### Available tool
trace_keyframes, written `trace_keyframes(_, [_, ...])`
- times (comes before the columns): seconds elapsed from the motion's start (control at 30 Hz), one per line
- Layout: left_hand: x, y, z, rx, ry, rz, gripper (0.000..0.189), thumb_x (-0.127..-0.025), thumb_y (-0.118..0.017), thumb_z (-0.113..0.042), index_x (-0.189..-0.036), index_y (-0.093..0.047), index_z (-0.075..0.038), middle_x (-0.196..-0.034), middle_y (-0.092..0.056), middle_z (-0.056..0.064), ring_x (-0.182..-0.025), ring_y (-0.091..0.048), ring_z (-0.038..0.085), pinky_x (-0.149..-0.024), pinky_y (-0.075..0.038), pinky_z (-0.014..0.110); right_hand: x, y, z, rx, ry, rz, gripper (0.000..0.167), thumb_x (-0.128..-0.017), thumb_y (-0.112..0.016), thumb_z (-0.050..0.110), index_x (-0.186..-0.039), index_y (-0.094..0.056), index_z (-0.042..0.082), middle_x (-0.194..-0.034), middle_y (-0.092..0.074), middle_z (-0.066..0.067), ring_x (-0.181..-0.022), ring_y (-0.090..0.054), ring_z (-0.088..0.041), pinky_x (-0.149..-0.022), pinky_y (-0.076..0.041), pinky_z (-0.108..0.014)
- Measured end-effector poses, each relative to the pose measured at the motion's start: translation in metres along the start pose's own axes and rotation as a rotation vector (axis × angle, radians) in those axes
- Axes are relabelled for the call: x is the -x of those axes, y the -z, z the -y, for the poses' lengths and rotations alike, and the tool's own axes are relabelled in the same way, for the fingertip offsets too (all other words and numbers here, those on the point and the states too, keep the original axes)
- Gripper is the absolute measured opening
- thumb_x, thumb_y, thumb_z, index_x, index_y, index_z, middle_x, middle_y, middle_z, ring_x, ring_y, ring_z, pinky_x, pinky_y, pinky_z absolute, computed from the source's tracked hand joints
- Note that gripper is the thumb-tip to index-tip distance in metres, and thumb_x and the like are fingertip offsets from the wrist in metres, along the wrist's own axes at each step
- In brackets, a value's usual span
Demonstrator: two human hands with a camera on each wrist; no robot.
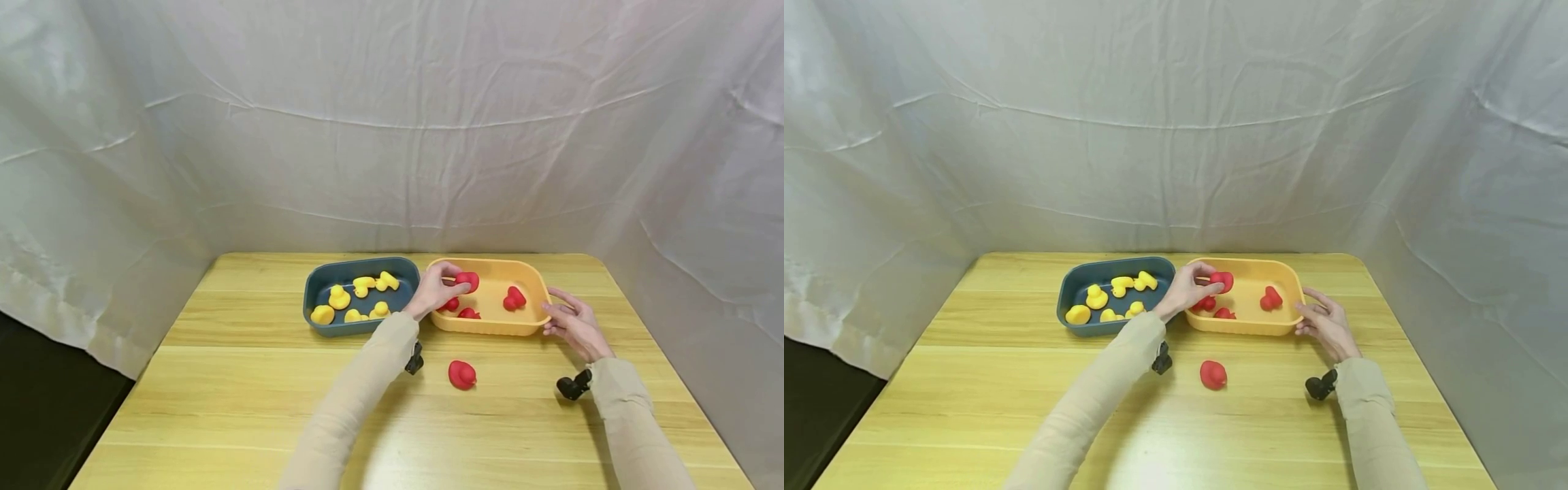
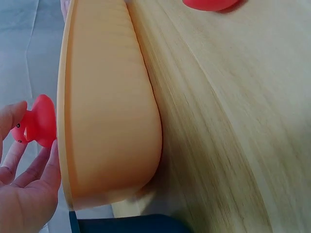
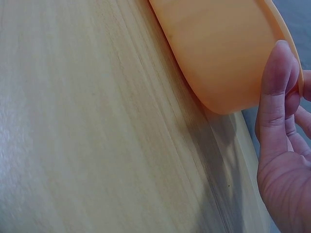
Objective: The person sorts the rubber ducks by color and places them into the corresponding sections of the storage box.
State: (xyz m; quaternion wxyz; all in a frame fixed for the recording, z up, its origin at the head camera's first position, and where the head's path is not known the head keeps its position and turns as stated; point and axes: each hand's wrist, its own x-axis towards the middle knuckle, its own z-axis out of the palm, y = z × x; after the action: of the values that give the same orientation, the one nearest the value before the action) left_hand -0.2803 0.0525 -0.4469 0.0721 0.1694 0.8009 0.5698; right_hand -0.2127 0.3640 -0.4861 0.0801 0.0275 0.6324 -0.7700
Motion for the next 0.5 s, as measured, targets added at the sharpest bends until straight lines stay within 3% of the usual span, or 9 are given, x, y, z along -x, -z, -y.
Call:
trace_keyframes(0.27, [-0.0008,-0.0039,-0.0022,-0.006,0.039,0.007,0.041,-0.092,-0.075,-0.023,-0.126,-0.063,-0.004,-0.129,-0.065,0.015,-0.115,-0.068,0.031,-0.096,-0.061,0.030,0.0001,-0.0005,-0.0007,-0.014,0.005,0.008,0.051,-0.101,-0.058,0.005,-0.148,-0.039,0.012,-0.088,-0.072,0.002,-0.064,-0.067,-0.011,-0.060,-0.062,-0.024])
trace_keyframes(0.5, [0.0013,0.0023,-0.0004,0.024,0.046,-0.009,0.040,-0.093,-0.073,-0.021,-0.128,-0.062,-0.002,-0.135,-0.061,0.019,-0.117,-0.068,0.030,-0.099,-0.060,0.034,0.0008,-0.0018,0.0003,-0.017,0.002,0.005,0.051,-0.101,-0.059,0.005,-0.147,-0.039,0.011,-0.088,-0.072,0.002,-0.065,-0.067,-0.011,-0.060,-0.062,-0.024])
